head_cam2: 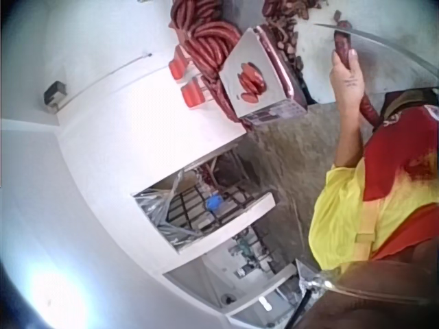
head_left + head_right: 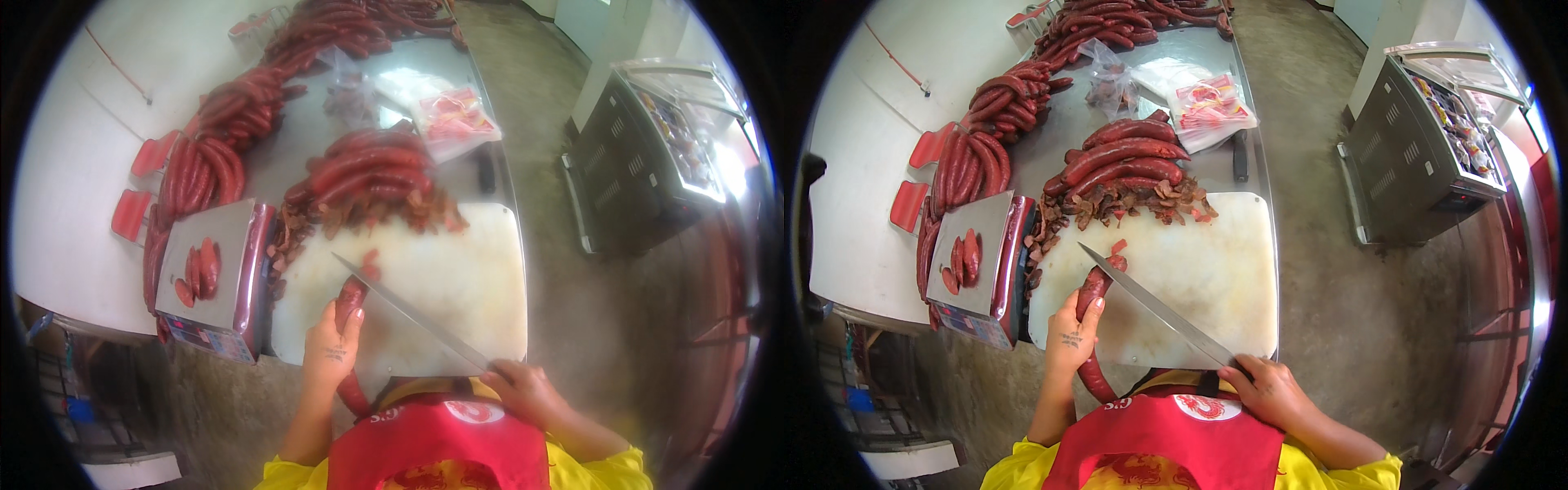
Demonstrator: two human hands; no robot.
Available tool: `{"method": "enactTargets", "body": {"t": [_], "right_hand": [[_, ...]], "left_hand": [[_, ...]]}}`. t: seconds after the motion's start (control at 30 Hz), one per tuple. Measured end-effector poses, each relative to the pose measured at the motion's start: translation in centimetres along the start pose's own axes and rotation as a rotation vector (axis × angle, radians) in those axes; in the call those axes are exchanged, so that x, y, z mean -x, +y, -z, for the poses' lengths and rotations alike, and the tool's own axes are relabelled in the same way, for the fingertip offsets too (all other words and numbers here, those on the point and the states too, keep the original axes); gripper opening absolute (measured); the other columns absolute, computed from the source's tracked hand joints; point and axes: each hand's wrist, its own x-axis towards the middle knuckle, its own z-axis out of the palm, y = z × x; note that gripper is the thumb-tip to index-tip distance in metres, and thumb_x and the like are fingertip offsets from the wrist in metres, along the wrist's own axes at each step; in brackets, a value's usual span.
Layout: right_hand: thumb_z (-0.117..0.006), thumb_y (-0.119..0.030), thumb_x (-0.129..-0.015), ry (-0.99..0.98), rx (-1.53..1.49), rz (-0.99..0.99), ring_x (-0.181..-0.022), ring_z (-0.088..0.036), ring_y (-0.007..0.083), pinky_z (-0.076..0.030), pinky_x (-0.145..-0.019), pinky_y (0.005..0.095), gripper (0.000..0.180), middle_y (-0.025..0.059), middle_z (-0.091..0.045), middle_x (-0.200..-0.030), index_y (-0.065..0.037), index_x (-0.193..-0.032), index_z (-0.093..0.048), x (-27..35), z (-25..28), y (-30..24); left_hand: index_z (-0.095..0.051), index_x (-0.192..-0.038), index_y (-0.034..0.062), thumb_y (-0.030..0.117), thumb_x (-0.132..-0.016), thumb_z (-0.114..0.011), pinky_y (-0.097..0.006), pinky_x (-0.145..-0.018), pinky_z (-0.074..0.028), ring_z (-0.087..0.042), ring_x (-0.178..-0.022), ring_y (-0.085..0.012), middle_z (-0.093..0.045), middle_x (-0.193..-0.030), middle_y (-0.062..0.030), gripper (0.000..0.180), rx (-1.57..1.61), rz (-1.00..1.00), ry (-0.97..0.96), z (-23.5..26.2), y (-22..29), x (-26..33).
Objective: The person cuts long red sausages into smaller pieces on a white cutting board using a knife. The person places the cut pieces into clear plastic bags and sets the bags aside on a nearby freezer.
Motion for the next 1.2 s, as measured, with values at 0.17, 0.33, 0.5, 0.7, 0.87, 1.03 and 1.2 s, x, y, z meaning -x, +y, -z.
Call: {"method": "enactTargets", "body": {"t": [0.17, 0.33, 0.5, 0.7, 0.87, 1.03, 1.2], "right_hand": [[-0.054, -0.038, -0.095, -0.036, 0.006, -0.013, -0.085, -0.061, 0.041, -0.048, -0.075, 0.0452, 0.036, 0.023, -0.065, -0.091, -0.003, -0.099, -0.064, -1.5, -0.9, -0.7], [-0.052, -0.046, -0.096, -0.125, -0.124, -0.144, -0.068, -0.061, 0.0313, -0.05, -0.068, 0.0378, 0.048, 0.018, -0.063, -0.075, -0.001, -0.101, -0.065, -3.8, -0.5, -0.6], [-0.052, -0.055, -0.094, -0.28, -0.076, -0.333, -0.06, -0.057, 0.0152, -0.051, -0.059, 0.0325, 0.057, 0.0083, -0.06, -0.071, -0.002, -0.109, -0.067, -5.7, 2.9, -0.6], [-0.053, -0.05, -0.093, -0.139, 0.081, -0.072, -0.067, -0.063, 0.0282, -0.052, -0.067, 0.0376, 0.051, 0.0157, -0.067, -0.082, -0.002, -0.103, -0.068, -10.2, 4.2, -1.3], [-0.057, -0.041, -0.092, -0.051, 0.232, 0.043, -0.076, -0.063, 0.0385, -0.051, -0.071, 0.042, 0.04, 0.0182, -0.067, -0.088, -0.002, -0.099, -0.067, -5.4, 5.9, -1.1], [-0.064, -0.035, -0.09, 0.004, 0.304, 0.236, -0.072, -0.063, 0.0366, -0.051, -0.063, 0.042, 0.031, 0.0154, -0.066, -0.081, -0.006, -0.099, -0.066, -0.8, 6.4, -0.6], [-0.063, -0.035, -0.09, 0.03, 0.314, 0.311, -0.068, -0.063, 0.0355, -0.051, -0.06, 0.0424, 0.03, 0.0138, -0.065, -0.078, -0.006, -0.096, -0.065, -1.3, 5.9, -0.7]], "left_hand": [[-0.061, -0.106, 0.0027, 0.033, -0.093, -0.06, -0.031, -0.049, -0.047, -0.058, -0.048, -0.0154, -0.058, -0.063, -0.0055, 0.033, 0.036, -0.068, -0.049, -0.1, 0.7, 0.0], [-0.057, -0.12, 0.0007, 0.034, -0.092, -0.059, -0.041, -0.08, -0.049, -0.063, -0.092, -0.0421, -0.067, -0.096, -0.024, 0.043, 0.062, 0.093, -0.166, 0.4, 1.0, 0.0], [-0.058, -0.119, 0.0021, 0.029, -0.089, -0.063, -0.041, -0.078, -0.05, -0.065, -0.089, -0.0397, -0.068, -0.095, -0.0214, 0.041, 0.037, 0.013, -0.184, 1.6, 0.3, 0.1], [-0.061, -0.113, 0.0021, 0.021, -0.081, -0.073, -0.038, -0.067, -0.051, -0.064, -0.071, -0.0321, -0.067, -0.085, -0.0177, 0.039, -0.152, -0.232, -0.043, 3.2, -0.1, 0.6], [-0.06, -0.113, 0.0024, 0.023, -0.077, -0.076, -0.042, -0.069, -0.051, -0.064, -0.079, -0.0376, -0.066, -0.09, -0.0192, 0.045, -0.31, -0.381, -0.01, 3.9, -0.5, 0.2], [-0.06, -0.112, 0.0044, 0.025, -0.077, -0.076, -0.044, -0.069, -0.051, -0.064, -0.081, -0.038, -0.065, -0.089, -0.0187, 0.044, -0.354, -0.377, -0.048, 4.3, -0.4, -0.7], [-0.06, -0.113, 0.0058, 0.025, -0.077, -0.075, -0.044, -0.068, -0.051, -0.064, -0.08, -0.0375, -0.065, -0.089, -0.0174, 0.044, -0.382, -0.367, -0.067, 4.5, 0.1, -0.9]]}}
